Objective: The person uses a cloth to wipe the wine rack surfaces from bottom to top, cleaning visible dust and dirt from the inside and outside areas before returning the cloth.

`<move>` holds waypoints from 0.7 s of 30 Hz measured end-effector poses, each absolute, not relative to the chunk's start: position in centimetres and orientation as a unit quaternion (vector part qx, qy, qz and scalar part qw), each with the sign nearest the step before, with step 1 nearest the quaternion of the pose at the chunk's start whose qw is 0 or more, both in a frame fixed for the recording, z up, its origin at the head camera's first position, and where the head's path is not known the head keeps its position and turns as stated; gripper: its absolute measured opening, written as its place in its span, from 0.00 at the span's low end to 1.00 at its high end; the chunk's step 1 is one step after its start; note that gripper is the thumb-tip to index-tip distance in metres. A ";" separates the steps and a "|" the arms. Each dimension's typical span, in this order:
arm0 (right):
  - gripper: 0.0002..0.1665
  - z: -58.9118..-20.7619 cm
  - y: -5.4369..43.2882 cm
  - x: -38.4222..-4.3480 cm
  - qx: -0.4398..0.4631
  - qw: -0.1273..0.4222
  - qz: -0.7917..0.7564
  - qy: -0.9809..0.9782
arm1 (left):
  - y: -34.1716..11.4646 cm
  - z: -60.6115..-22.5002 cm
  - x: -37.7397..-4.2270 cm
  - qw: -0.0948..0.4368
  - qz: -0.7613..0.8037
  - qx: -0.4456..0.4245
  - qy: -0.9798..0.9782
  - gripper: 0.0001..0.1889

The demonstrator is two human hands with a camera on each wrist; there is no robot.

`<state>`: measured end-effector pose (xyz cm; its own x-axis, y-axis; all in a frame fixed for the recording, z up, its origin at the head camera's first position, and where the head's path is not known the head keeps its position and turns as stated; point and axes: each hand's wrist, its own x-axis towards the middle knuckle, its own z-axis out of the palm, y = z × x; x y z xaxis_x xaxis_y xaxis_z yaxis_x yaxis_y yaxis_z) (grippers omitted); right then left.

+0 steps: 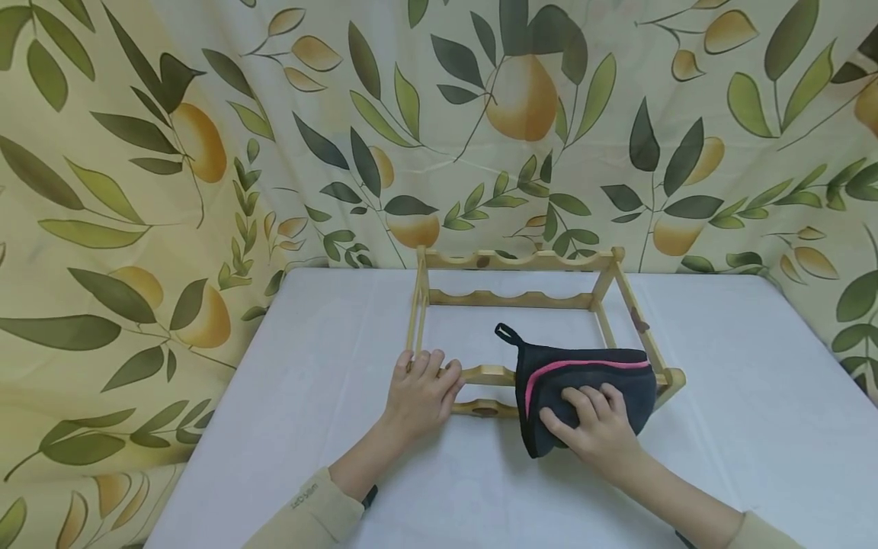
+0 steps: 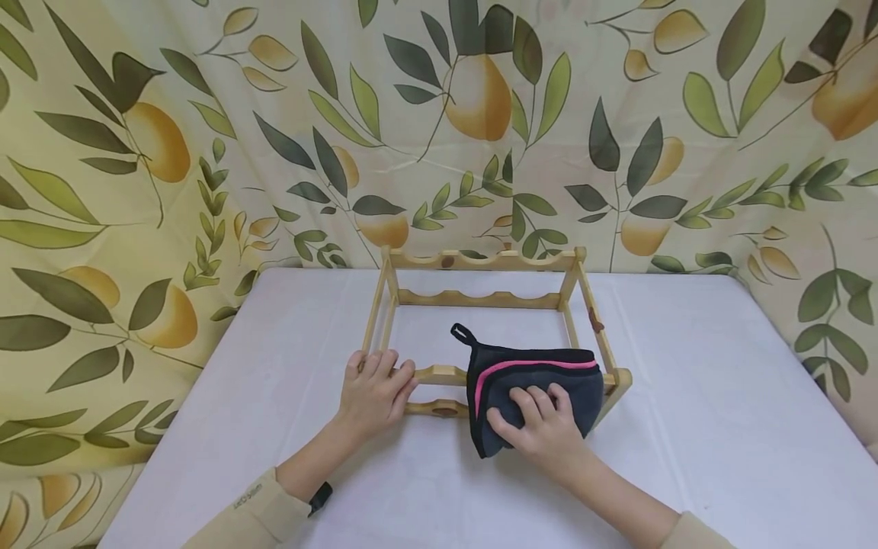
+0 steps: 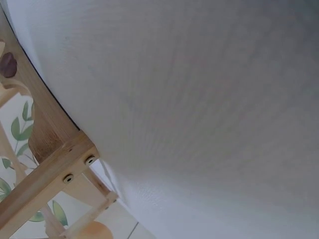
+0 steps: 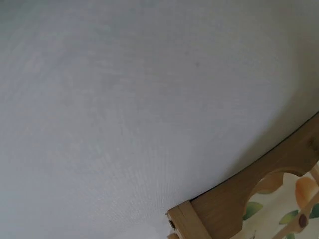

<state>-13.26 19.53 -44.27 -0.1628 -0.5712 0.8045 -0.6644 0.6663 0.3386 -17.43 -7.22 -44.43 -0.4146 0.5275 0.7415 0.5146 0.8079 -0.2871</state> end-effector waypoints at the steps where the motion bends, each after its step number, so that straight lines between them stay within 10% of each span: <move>1: 0.13 -44.3 19.5 -13.2 0.403 0.503 0.041 -0.764 | -7.2 -44.4 -17.4 0.445 0.008 -0.309 -0.841 0.17; 21: 0.12 -44.5 20.2 -12.7 0.403 0.481 0.106 -0.771 | -7.3 -44.5 -17.5 0.449 0.021 -0.306 -0.839 0.17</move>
<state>-12.75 20.24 -44.47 -0.2113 -0.5198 0.8277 -0.7243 0.6519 0.2245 -17.52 -7.27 -44.46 -0.4098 0.5325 0.7406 0.4941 0.8120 -0.3105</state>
